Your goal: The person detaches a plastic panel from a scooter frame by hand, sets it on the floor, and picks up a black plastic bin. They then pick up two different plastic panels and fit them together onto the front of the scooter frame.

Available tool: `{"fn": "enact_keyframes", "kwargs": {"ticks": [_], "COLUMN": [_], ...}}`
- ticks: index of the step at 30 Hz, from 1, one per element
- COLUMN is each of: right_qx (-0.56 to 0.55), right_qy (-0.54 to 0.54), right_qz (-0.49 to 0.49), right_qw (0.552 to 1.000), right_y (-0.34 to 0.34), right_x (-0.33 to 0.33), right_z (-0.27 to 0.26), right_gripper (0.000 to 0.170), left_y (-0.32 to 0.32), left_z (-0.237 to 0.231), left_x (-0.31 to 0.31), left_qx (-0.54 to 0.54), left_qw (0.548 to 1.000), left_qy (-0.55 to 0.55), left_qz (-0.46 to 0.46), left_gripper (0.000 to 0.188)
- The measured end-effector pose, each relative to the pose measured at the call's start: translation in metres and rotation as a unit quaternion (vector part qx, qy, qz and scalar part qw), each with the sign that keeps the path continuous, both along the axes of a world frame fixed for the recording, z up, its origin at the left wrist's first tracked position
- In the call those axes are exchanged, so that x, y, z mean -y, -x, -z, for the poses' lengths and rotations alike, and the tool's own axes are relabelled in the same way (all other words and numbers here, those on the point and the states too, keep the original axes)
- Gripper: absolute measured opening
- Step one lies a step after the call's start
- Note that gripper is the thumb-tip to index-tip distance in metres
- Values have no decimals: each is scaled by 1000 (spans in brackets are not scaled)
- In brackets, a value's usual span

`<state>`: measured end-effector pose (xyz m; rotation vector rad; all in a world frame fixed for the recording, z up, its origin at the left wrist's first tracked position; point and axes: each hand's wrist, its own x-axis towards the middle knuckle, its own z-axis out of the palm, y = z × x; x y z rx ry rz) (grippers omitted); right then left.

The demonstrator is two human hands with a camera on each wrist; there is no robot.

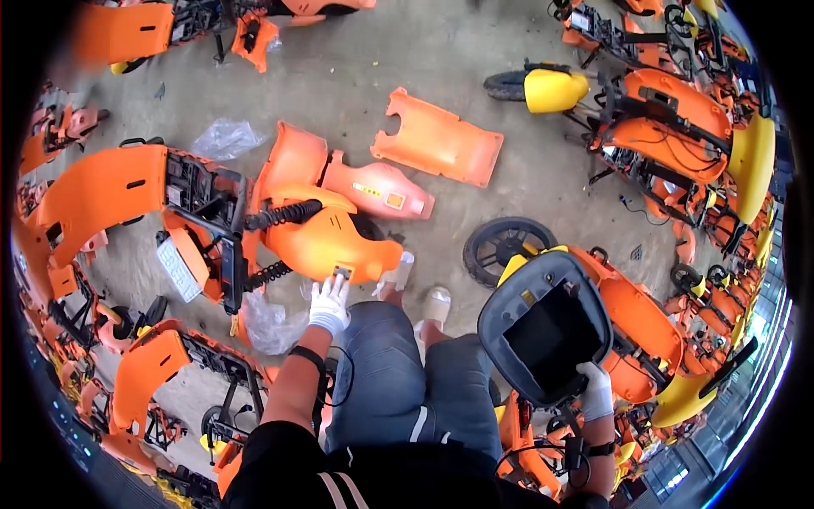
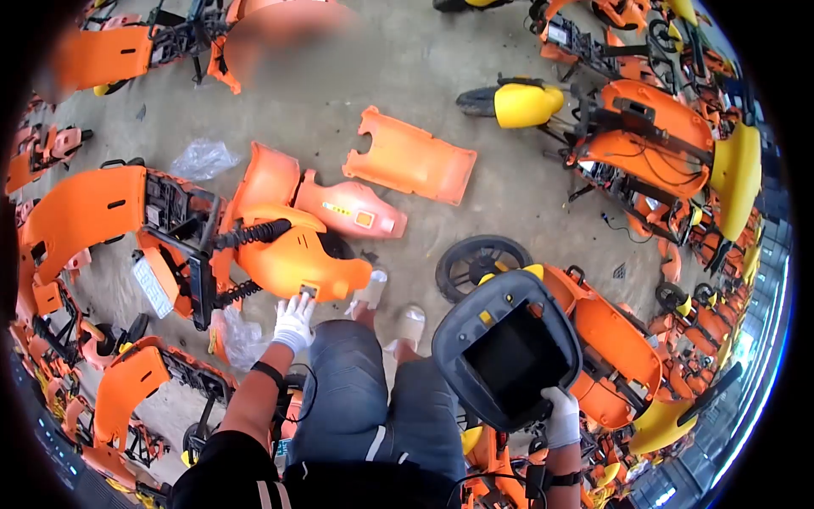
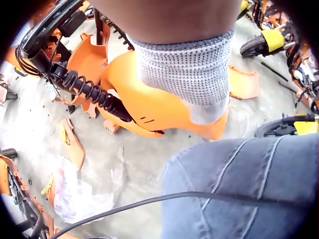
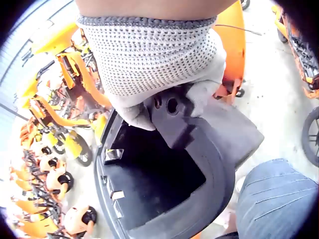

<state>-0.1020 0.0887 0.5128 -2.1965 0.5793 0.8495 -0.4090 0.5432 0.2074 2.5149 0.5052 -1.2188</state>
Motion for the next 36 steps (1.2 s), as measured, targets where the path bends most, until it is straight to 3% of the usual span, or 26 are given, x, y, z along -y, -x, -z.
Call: {"fn": "enact_keyframes", "kwargs": {"ticks": [2,4,5,9,12,13,14,15,16,18,20,21,24,26,27,28,29,31,34,36], "right_qx": [44,1,9,69,101,136,132,130,130,154,145,135,87,74,33,11,1,-12,-30,15], "right_qy": [-19,-100,-148,-211,-253,-215,-200,-184,-185,-236,-232,-221,-196,-149,-137,-124,-107,-128,-98,-66], "right_qz": [-26,155,193,234,229,210,271,332,334,303,270,270,266,211,250,265,270,287,267,232], "right_qw": [999,983,970,946,935,944,932,916,915,910,923,928,940,963,958,956,957,949,958,970], "right_y": [-22,-47,-56,-94,-126,-137,-149,-160,-172,-203,-240,-261,-328,-358,-368,-381,-394,-405,-418,-425], "right_x": [-23,-35,-39,-44,-38,-45,-55,-67,-62,-35,-18,-12,-16,-7,-39,-41,-31,-28,-16,0], "right_z": [-17,-35,-43,-76,-97,-108,-118,-129,-125,-107,-90,-73,-44,-14,-37,-29,-5,7,23,57], "right_gripper": [5,8,12,13,11,11,13,16,16,14,14,14,14,14,15,14,13,9,10,13], "left_y": [-8,-10,-2,46,91,93,96,74,54,34,-31,-59,-150,-200,-220,-243,-265,-298,-289,-297], "left_z": [-18,-50,-66,-135,-152,-146,-144,-161,-174,-131,-145,-137,-153,-170,-174,-195,-214,-253,-245,-269], "left_x": [-8,-13,-18,-55,-96,-113,-122,-125,-130,-148,-154,-153,-138,-130,-129,-128,-129,-135,-157,-171], "left_qx": [-31,-26,9,50,61,80,93,129,177,211,147,122,245,263,252,247,243,230,279,271], "left_qw": [996,988,974,917,929,923,918,893,882,874,902,878,851,856,869,904,892,886,864,866], "left_qy": [41,36,61,59,4,-18,-38,-68,-58,-51,-15,-11,23,89,102,79,88,70,27,29], "left_qz": [-67,-147,-217,-391,-365,-375,-384,-426,-432,-434,-406,-463,-463,-436,-413,-339,-372,-396,-418,-419], "left_gripper": [74,66,60,44,39,37,36,31,29,28,30,34,38,38,36,35,35,35,36,40]}}
